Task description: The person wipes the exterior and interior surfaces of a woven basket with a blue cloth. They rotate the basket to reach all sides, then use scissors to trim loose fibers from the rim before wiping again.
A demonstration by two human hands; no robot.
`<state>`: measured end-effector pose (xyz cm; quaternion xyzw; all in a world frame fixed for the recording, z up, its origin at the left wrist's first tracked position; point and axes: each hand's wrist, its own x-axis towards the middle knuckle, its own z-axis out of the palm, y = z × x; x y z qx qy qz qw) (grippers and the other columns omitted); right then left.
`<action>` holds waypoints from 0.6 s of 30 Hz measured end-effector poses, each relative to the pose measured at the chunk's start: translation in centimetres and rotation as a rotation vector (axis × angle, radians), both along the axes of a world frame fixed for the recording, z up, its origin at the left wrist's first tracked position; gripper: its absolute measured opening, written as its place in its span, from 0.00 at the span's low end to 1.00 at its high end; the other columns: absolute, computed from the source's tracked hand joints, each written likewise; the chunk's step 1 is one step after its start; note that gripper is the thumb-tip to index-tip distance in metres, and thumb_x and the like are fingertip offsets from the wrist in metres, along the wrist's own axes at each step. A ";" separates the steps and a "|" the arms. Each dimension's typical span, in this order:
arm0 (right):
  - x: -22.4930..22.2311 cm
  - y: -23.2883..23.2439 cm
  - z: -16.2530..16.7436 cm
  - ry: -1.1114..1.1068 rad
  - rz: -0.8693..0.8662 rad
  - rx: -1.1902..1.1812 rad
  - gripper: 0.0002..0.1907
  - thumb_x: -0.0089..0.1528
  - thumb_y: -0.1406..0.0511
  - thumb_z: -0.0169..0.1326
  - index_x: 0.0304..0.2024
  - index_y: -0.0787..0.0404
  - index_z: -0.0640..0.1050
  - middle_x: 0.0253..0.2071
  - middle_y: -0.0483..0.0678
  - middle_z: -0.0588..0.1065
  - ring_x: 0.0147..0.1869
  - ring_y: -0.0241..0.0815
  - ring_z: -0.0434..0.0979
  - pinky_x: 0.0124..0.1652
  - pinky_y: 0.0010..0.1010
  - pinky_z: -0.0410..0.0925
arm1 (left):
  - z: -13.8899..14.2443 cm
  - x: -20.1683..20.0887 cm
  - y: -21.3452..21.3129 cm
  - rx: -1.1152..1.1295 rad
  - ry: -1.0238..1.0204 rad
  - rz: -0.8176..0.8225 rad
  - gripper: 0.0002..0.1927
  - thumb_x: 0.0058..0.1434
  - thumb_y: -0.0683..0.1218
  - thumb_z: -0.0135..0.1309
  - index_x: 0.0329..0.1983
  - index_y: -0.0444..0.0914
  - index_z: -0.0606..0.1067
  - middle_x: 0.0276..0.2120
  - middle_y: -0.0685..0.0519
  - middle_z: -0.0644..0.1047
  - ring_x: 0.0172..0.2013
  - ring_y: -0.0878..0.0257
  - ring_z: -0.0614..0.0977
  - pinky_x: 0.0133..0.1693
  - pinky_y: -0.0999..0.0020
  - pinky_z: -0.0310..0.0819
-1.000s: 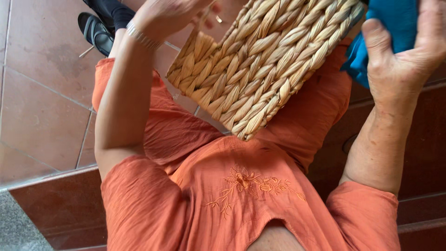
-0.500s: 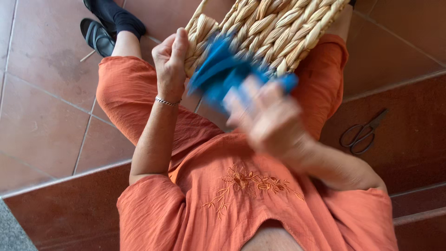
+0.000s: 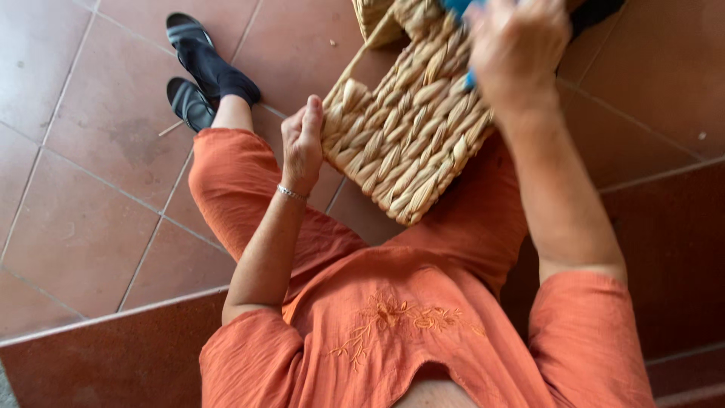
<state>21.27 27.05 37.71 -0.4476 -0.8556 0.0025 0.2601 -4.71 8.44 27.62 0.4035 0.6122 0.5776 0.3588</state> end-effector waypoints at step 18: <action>2.3 4.0 0.0 -0.084 -0.041 0.327 0.18 0.69 0.56 0.61 0.58 0.56 0.77 0.42 0.52 0.74 0.43 0.47 0.77 0.34 0.36 0.74 | 0.1 1.6 1.8 0.105 -0.163 -0.085 0.23 0.76 0.55 0.48 0.30 0.36 0.74 0.25 0.62 0.68 0.27 0.75 0.64 0.28 0.73 0.58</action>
